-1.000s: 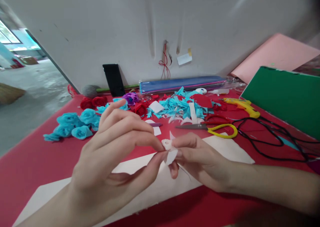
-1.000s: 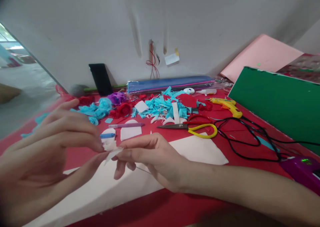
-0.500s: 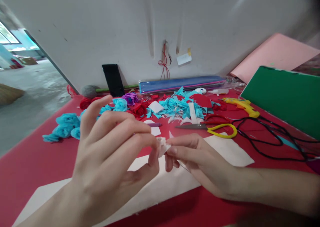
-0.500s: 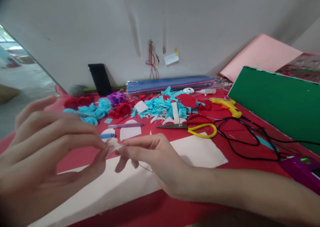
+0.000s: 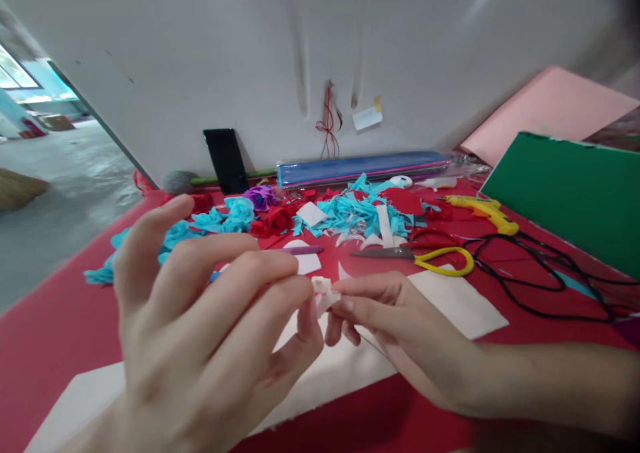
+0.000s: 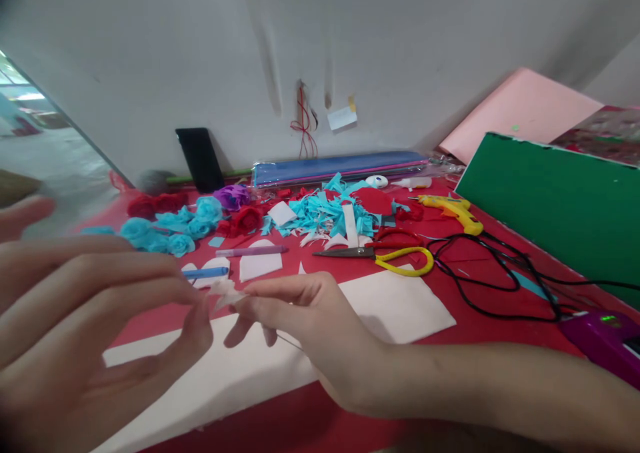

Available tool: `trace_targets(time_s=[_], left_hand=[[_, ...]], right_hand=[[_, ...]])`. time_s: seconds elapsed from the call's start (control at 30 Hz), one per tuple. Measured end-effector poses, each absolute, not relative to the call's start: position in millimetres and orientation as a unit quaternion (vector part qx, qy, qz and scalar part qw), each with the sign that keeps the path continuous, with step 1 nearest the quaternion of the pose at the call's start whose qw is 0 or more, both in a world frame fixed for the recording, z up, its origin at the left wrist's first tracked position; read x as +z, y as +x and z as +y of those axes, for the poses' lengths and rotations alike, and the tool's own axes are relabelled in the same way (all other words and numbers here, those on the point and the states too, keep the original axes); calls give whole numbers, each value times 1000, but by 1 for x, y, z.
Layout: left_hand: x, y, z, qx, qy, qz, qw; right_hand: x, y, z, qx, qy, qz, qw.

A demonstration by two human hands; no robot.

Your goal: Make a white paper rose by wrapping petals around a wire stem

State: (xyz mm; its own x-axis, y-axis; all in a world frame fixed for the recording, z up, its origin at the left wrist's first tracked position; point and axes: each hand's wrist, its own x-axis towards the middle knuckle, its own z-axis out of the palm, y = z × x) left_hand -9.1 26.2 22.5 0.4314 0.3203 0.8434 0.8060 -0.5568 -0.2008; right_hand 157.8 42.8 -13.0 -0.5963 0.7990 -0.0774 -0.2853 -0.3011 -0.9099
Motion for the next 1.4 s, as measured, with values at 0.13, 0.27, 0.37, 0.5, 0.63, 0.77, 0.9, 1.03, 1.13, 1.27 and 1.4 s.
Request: trace_targets(time_s=[0.13, 0.27, 0.37, 0.5, 0.63, 0.77, 0.9, 1.03, 1.13, 1.27, 1.4], left_hand=[[26, -11, 26, -429, -772, -381, 273], [26, -7, 24, -433, -782, -388, 223], [25, -4, 22, -434, -791, -398, 165], [24, -2, 19, -442, -787, -408, 137], [21, -2, 19, -465, -773, -405, 148], [18, 0, 17, -478, -765, -404, 155], [17, 1, 17, -460, -767, -425, 137], [16, 0, 18, -471, -769, -407, 146], [16, -1, 17, -472, -771, -406, 133], [17, -3, 17, -465, -769, -416, 139], [16, -3, 19, -454, -775, -410, 161]], right_hand=[[-14, 157, 47, 775, -244, -455, 364], [-16, 156, 50, 797, -181, -439, 374], [-17, 156, 53, 804, -151, -442, 368], [-22, 155, 56, 811, -116, -455, 348], [-25, 153, 56, 808, -117, -466, 340], [-25, 152, 54, 816, -126, -459, 329], [-26, 153, 54, 800, -122, -481, 336], [-27, 156, 53, 775, -158, -505, 345], [-26, 157, 53, 763, -167, -512, 358], [-26, 157, 51, 770, -146, -500, 368], [-24, 155, 49, 799, -133, -473, 346]])
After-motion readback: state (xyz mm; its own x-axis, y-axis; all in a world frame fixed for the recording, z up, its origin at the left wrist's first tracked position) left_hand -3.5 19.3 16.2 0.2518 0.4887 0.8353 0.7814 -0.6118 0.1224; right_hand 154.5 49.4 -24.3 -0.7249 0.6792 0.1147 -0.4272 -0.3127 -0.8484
